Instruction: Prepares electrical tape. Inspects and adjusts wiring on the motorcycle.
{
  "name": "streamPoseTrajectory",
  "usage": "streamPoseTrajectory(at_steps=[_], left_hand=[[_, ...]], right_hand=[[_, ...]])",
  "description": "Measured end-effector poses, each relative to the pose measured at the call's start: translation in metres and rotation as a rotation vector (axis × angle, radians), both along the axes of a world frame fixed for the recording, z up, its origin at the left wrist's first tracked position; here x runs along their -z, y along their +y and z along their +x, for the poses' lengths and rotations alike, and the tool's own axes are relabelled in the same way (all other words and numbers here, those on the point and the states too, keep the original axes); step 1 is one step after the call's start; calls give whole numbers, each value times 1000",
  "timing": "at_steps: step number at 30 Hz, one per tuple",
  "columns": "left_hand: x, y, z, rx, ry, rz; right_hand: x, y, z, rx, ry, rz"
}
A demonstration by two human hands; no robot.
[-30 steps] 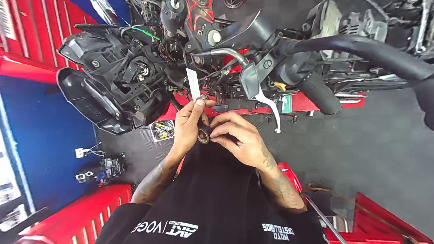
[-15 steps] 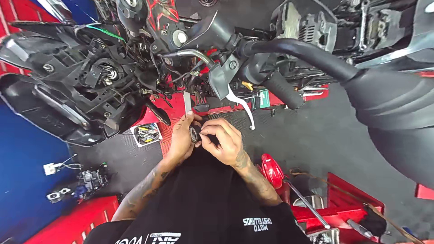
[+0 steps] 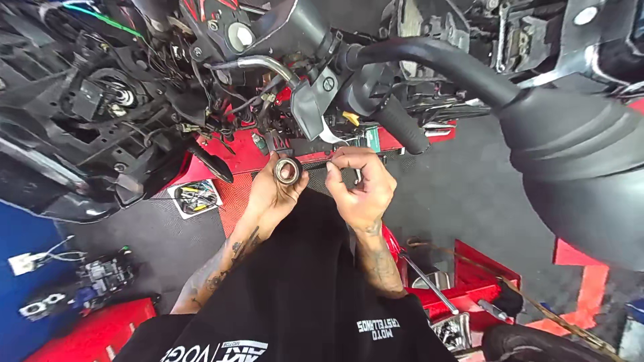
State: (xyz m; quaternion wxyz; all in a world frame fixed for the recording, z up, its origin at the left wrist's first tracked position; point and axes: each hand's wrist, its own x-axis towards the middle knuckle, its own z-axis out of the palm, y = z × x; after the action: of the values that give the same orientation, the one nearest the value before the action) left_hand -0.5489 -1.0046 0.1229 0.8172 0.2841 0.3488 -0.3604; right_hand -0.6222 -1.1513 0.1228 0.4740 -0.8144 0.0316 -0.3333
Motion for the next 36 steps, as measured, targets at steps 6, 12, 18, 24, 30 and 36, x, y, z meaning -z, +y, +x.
streamPoseTrajectory(at_steps=[6, 12, 18, 24, 30, 36], left_hand=[[4, -1, 0, -39, 7, -76], [15, -23, -4, 34, 33, -24], [20, -29, -1, 30, 11, -41], [23, -29, 3, 45, -6, 5], [22, -28, 7, 86, -7, 41], [23, -27, 6, 113, -8, 41]], right_hand=[[-14, -4, 14, 20, 94, -18], [-25, -10, 20, 105, 204, -81], [-22, -4, 25, 180, 172, -159], [-10, -9, 20, 194, 208, -1], [-8, -17, 24, -4, 400, 480], [-20, -34, 30, -210, 580, 702]])
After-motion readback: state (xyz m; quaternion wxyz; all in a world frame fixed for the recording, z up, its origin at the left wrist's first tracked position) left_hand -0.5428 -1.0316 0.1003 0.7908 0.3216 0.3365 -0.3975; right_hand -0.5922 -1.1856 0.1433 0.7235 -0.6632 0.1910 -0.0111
